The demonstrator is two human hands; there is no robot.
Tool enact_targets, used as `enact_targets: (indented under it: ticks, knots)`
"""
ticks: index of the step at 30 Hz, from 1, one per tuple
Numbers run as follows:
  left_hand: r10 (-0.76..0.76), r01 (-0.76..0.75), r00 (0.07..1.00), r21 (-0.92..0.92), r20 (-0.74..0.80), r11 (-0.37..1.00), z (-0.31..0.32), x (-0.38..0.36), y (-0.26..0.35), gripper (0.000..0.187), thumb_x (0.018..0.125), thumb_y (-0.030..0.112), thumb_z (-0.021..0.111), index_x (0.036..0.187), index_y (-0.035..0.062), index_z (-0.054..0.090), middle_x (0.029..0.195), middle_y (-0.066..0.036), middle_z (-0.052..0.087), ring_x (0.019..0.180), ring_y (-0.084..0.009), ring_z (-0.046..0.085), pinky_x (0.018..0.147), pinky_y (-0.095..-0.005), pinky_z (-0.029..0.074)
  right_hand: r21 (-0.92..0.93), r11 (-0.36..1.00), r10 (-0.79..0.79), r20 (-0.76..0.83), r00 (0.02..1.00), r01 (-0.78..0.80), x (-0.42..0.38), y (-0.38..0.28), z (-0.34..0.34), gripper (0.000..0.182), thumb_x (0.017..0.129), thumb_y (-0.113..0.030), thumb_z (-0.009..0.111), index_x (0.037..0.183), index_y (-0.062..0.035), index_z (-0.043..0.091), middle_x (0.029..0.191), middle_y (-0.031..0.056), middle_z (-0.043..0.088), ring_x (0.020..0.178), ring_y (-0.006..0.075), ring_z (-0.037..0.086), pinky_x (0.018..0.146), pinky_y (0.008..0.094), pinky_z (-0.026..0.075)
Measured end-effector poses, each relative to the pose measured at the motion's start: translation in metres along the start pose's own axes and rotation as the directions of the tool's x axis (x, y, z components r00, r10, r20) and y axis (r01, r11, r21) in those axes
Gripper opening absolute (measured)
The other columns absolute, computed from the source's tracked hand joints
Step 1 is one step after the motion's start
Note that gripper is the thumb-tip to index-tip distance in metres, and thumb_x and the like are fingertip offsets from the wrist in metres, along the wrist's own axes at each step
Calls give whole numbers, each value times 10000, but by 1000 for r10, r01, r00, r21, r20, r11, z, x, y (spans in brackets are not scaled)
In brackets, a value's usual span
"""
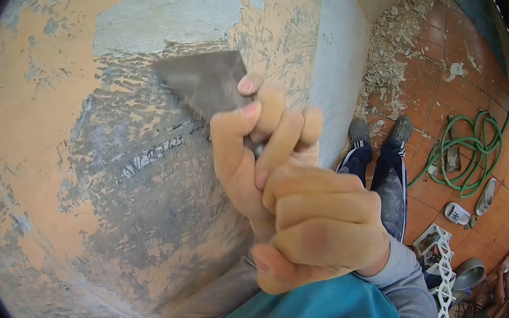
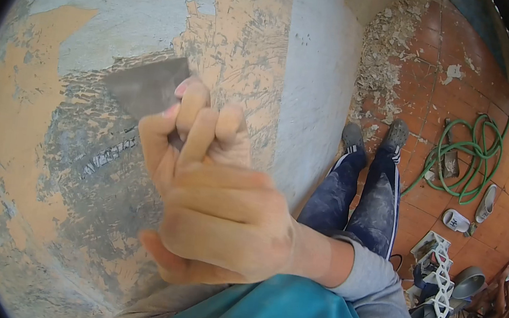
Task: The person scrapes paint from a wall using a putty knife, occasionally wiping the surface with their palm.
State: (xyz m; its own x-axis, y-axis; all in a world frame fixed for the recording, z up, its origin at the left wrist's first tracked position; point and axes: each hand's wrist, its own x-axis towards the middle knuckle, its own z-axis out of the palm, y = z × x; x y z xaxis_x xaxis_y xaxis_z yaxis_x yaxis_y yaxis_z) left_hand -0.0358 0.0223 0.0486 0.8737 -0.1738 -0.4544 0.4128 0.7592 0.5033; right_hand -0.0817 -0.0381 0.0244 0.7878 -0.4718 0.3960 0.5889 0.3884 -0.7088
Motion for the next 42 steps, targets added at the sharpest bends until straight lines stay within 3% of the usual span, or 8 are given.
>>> enact_targets:
  ticks: [6, 8, 20, 25, 32, 37, 40, 42]
  knots:
    - [73, -63, 992, 91, -104, 994, 14, -6, 3, 178, 940, 87, 505, 1107, 131, 460, 651, 70, 346, 396, -48, 252, 599, -241, 308, 45, 997, -64, -123, 990, 70, 4, 2, 9, 277, 819, -28, 792, 698, 9, 546, 564, 61, 466, 479, 225, 436, 534, 401, 459]
    - [52, -68, 995, 197, 86, 978, 6, 3, 4, 188, 936, 104, 521, 1110, 134, 455, 652, 81, 351, 398, -43, 247, 588, -240, 309, 68, 996, -54, -102, 993, 61, 1, -3, 4, 274, 815, -21, 795, 703, 14, 548, 560, 58, 461, 479, 219, 434, 504, 395, 437]
    - [-39, 35, 999, -119, -28, 992, -2, 15, -3, 160, 930, 90, 519, 1081, 125, 479, 643, 86, 360, 400, -44, 289, 561, -239, 306, 22, 1000, 22, -95, 995, -20, 6, -5, 1, 225, 867, 35, 697, 700, 6, 548, 586, 61, 457, 477, 190, 392, 500, 376, 425]
    - [-24, 38, 996, -164, 85, 986, -2, 37, -16, 64, 939, 134, 514, 994, 127, 481, 628, 78, 353, 432, -51, 320, 537, -246, 308, 130, 978, -144, -150, 978, 164, 17, 18, -6, 186, 916, 21, 661, 781, 8, 535, 596, 52, 469, 507, 149, 413, 504, 331, 410]
    - [9, -12, 1000, 294, 9, 956, -14, 8, -51, 140, 950, 134, 513, 1058, 117, 426, 663, 34, 370, 508, -78, 364, 482, -243, 319, -194, 976, 64, -196, 979, -103, -29, -4, -47, 113, 977, -74, 614, 886, -22, 572, 709, 49, 546, 662, 151, 504, 647, 306, 442]
    - [-64, 36, 997, 522, 35, 852, -11, -41, -58, 264, 955, 51, 557, 1153, 115, 394, 782, 9, 444, 555, -89, 427, 514, -232, 395, -568, 785, 170, -186, 968, -248, -72, -44, -66, 322, 872, -120, 740, 1164, -25, 643, 1000, 93, 624, 856, 203, 558, 796, 348, 465]
    - [-122, 43, 987, 567, 102, 822, -27, -55, -58, 301, 959, 31, 616, 1164, 91, 403, 845, 7, 477, 631, -84, 487, 573, -221, 439, -494, 703, 515, -142, 846, -511, -95, -75, -65, 675, 924, -144, 711, 1514, -40, 401, 1142, 159, 603, 902, 219, 596, 790, 340, 490]
    - [-124, 15, 984, 635, 127, 772, -32, -64, -61, 343, 959, 48, 663, 1189, 64, 410, 868, 10, 501, 712, -80, 535, 618, -216, 456, -564, 686, 490, -111, 865, -461, -110, -79, -61, 697, 975, -146, 638, 1570, -39, 290, 1155, 186, 616, 917, 243, 620, 818, 353, 501]
